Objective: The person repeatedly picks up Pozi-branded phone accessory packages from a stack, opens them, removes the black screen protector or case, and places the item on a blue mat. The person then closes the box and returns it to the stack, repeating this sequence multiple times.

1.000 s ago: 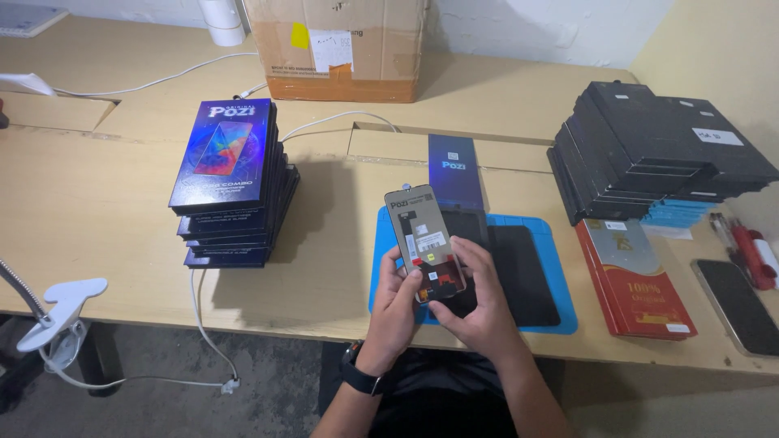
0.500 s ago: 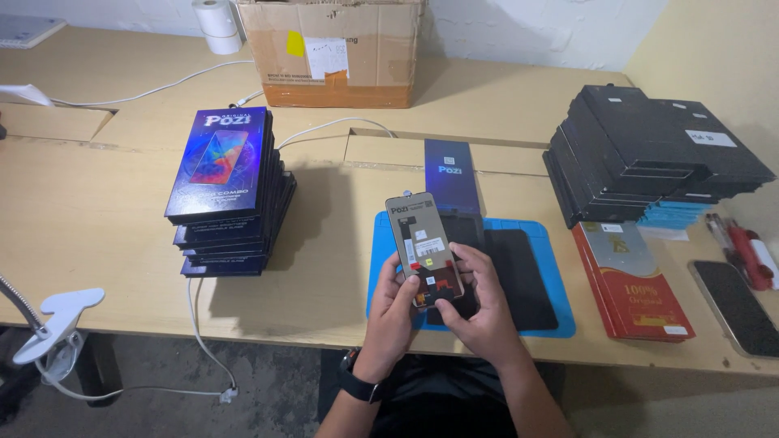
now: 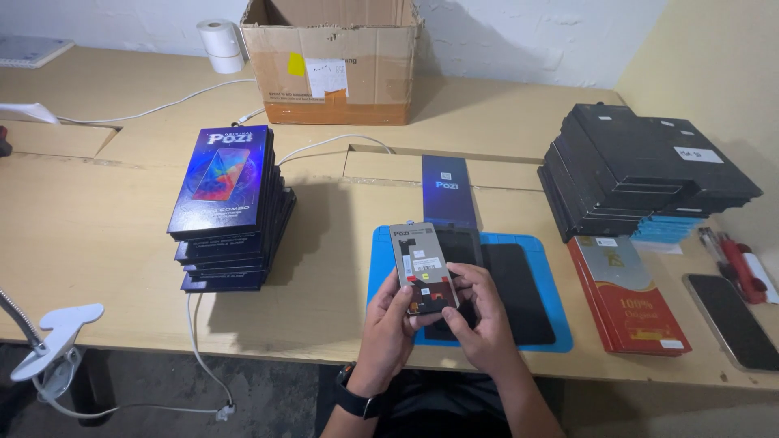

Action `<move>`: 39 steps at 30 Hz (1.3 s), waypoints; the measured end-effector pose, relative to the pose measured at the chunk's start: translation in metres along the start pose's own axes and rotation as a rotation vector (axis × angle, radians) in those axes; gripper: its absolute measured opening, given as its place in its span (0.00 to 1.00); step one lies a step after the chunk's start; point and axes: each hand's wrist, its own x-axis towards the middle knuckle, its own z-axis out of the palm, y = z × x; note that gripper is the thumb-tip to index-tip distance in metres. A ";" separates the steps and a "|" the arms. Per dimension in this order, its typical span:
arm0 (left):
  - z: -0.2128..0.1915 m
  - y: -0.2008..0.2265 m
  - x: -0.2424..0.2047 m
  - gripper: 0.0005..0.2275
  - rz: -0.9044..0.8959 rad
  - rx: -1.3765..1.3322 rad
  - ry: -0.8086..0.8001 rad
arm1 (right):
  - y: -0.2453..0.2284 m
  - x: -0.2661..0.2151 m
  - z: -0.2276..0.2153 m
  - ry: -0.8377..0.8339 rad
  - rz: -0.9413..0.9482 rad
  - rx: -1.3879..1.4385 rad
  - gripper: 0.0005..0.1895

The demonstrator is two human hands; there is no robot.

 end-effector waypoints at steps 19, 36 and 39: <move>0.003 0.002 0.003 0.22 -0.102 -0.063 0.098 | 0.004 0.001 0.000 0.025 0.029 0.058 0.22; 0.000 -0.010 0.008 0.23 -0.164 0.008 0.221 | 0.011 0.002 -0.001 0.054 0.197 0.052 0.23; 0.005 -0.005 0.009 0.24 -0.216 0.007 0.266 | 0.016 0.001 -0.001 0.053 0.224 0.086 0.22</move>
